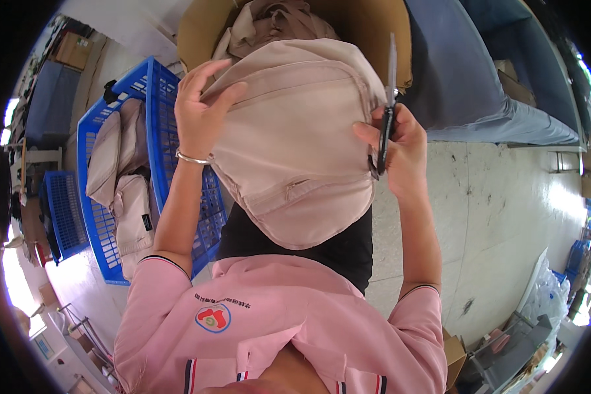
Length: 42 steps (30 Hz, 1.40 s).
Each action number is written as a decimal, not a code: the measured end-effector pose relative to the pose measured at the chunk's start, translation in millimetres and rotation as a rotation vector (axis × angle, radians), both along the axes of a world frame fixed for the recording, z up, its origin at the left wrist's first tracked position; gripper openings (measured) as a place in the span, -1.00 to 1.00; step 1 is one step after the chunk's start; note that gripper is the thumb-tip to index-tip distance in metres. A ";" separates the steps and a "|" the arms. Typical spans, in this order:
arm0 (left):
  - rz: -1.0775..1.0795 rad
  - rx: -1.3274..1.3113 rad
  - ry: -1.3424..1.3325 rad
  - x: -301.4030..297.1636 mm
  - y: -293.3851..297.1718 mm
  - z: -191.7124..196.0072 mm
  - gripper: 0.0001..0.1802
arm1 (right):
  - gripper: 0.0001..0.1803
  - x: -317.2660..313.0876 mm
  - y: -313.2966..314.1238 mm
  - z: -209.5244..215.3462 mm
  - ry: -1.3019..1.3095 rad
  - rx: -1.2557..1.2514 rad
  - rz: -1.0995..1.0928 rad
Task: Trimming loose threads from fabric bags using scissors.
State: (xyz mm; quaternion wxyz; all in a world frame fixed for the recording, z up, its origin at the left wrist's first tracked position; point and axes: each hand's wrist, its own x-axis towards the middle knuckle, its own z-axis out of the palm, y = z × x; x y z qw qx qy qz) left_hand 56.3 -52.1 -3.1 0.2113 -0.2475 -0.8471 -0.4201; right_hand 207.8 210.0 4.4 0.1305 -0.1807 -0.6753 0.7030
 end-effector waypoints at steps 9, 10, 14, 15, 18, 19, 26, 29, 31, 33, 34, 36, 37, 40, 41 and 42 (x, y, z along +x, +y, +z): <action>0.054 0.716 -0.672 68.8 -74.5 -90.6 -0.35 | -0.70 -5.8 9.8 -15.2 0.057 -0.088 -0.064; 0.017 0.754 -0.769 84.4 -72.1 -100.6 -0.36 | -0.69 -6.8 11.7 -17.8 0.081 -0.098 -0.064; -0.144 0.891 -1.278 143.3 -61.2 -118.0 -0.46 | -0.68 -13.9 9.5 -18.6 0.003 -0.078 -0.100; -0.194 0.933 -1.383 153.0 -55.9 -118.7 -0.52 | -0.66 -12.9 12.5 -21.7 0.006 -0.087 -0.094; -0.167 0.960 -1.441 157.6 -44.7 -113.5 -0.63 | -0.65 -6.8 18.6 -28.1 0.045 -0.059 -0.190; -0.213 0.996 -1.410 155.1 -43.2 -103.8 -0.65 | -0.65 -3.4 21.4 -25.0 0.035 -0.041 -0.202; -0.202 0.919 -1.031 123.0 -110.1 -41.2 -0.76 | -0.65 7.3 13.6 -39.4 -0.056 -0.061 -0.101; -0.084 1.022 -0.950 111.8 -143.9 -8.7 -0.73 | -0.68 16.3 3.1 -46.4 -0.096 -0.101 -0.107; -0.050 1.022 -0.950 101.4 -168.6 -19.0 -0.65 | -0.70 17.5 -7.9 -52.4 -0.120 -0.102 -0.104; -0.061 1.228 -0.927 98.9 -180.0 -20.9 -0.56 | -0.72 22.8 -12.6 -61.8 -0.136 -0.105 -0.105; -0.034 1.215 -0.945 99.3 -181.8 -21.3 -0.47 | -0.71 26.0 -14.4 -66.9 -0.164 -0.117 -0.080; -0.041 1.272 -0.960 97.6 -180.2 -22.7 -0.56 | -0.70 30.1 -18.0 -73.7 -0.207 -0.128 -0.044; -0.047 1.324 -0.974 97.9 -179.4 -23.3 -0.63 | -0.70 32.2 -22.1 -72.0 -0.207 -0.123 -0.042; -0.073 1.228 -1.051 95.1 -186.1 -34.8 -0.60 | -0.72 38.5 -29.7 -69.9 -0.229 -0.123 -0.037; -0.081 1.231 -1.051 95.2 -184.5 -36.0 -0.60 | -0.72 40.8 -29.5 -70.9 -0.226 -0.118 -0.041; -0.105 1.191 -1.014 96.6 -181.3 -36.7 -0.59 | -0.72 43.2 -29.8 -71.6 -0.244 -0.115 -0.036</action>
